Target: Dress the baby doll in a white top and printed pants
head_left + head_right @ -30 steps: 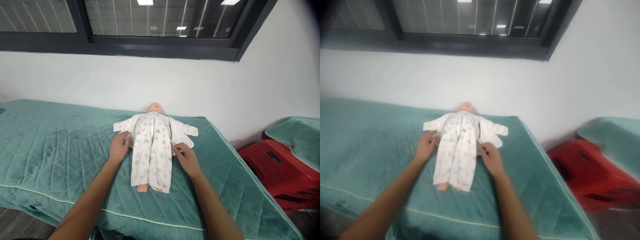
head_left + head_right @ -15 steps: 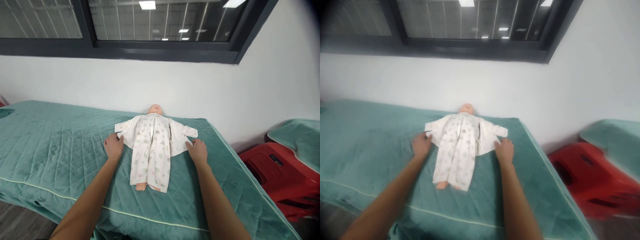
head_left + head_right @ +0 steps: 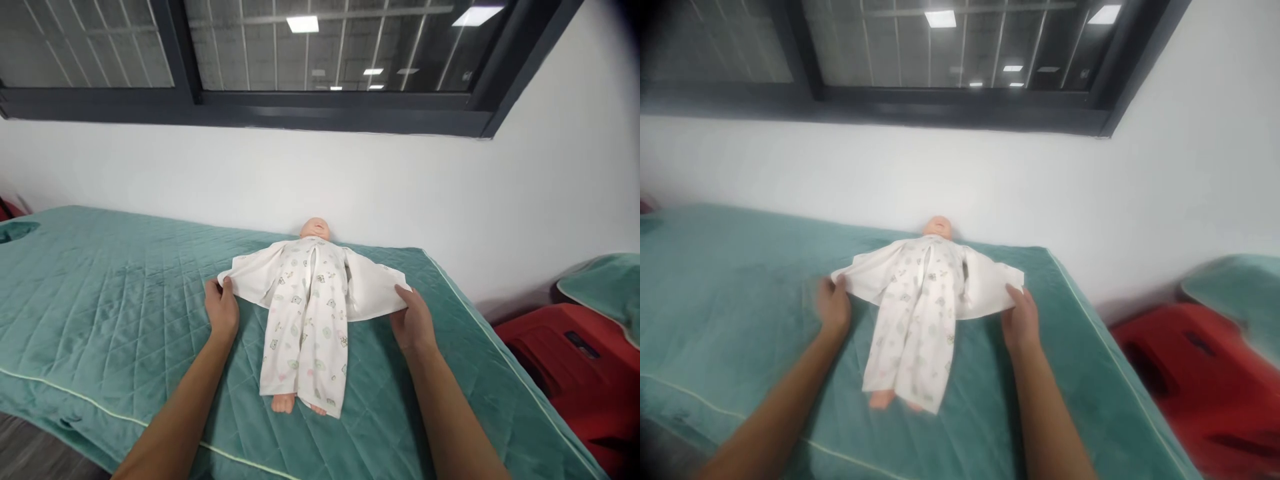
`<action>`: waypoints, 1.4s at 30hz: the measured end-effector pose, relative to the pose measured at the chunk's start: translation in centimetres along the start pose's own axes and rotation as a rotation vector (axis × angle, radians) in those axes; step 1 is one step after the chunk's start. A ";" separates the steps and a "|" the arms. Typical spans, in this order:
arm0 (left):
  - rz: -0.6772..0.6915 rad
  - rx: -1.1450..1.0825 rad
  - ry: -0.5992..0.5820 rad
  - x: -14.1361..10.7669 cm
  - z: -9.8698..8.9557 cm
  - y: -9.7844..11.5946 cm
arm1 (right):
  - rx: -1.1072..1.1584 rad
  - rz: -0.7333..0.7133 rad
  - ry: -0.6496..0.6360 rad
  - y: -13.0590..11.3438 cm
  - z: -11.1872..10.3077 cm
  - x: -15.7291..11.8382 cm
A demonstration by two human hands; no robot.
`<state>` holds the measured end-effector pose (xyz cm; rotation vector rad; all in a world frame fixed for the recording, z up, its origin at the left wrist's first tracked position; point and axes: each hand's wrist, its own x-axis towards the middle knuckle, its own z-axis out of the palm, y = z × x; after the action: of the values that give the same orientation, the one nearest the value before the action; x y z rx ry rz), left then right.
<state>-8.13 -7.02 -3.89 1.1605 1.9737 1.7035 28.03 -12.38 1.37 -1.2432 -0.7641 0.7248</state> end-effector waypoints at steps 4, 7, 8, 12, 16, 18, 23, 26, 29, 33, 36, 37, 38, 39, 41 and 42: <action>0.002 -0.005 -0.012 0.0 0.1 0.0 | 0.046 -0.091 -0.256 -3.8 4.9 -1.6; 0.000 -0.014 -0.038 -0.1 0.1 0.1 | -0.374 -0.291 -0.656 -5.9 7.3 -3.6; -0.005 -0.019 -0.045 -0.1 0.1 0.1 | -0.490 -0.339 -0.759 -6.3 7.7 -4.3; -0.032 -0.027 -0.093 -0.1 0.3 0.1 | -0.654 -0.346 -0.841 -6.7 7.1 -5.3; -0.023 0.026 -0.171 0.0 0.5 0.2 | -0.543 -0.295 -0.647 -6.7 7.4 -2.4; -0.028 0.046 -0.202 0.1 0.5 0.3 | -0.506 -0.286 -0.492 -6.6 8.8 0.2; -0.006 0.130 -0.234 0.1 0.5 0.5 | -0.666 -0.332 -0.253 -5.2 13.6 5.3; -0.001 0.170 -0.257 0.3 0.8 0.5 | -0.831 -0.366 -0.239 -3.2 15.2 6.0; -0.016 0.256 -0.284 0.6 1.4 0.6 | -0.836 -0.342 -0.270 -1.5 15.4 5.6; -0.078 0.235 -0.280 1.0 2.1 1.5 | -0.747 -0.314 -0.280 -0.8 15.1 5.6; -0.119 0.071 -0.263 0.3 1.8 2.7 | -0.658 -0.265 -0.296 -0.7 14.9 6.2; -0.123 0.038 -0.253 -0.4 1.5 3.1 | -0.631 -0.249 -0.305 -0.7 14.8 6.4; -0.112 0.024 -0.238 -1.2 1.2 3.6 | -0.610 -0.235 -0.315 -0.6 14.7 6.6; -0.077 0.034 -0.228 -2.1 0.9 4.1 | -0.593 -0.218 -0.321 -0.6 14.5 6.8; 0.122 0.077 -0.234 -4.2 0.4 5.2 | -0.568 -0.189 -0.322 -0.4 14.2 7.1; 0.322 0.076 -0.297 -5.1 0.3 5.7 | -0.558 -0.176 -0.317 -0.3 14.0 7.2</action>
<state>-2.55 -10.57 -0.15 1.7252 1.7548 1.4922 20.48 1.12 4.55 -1.5494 -1.3863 0.5865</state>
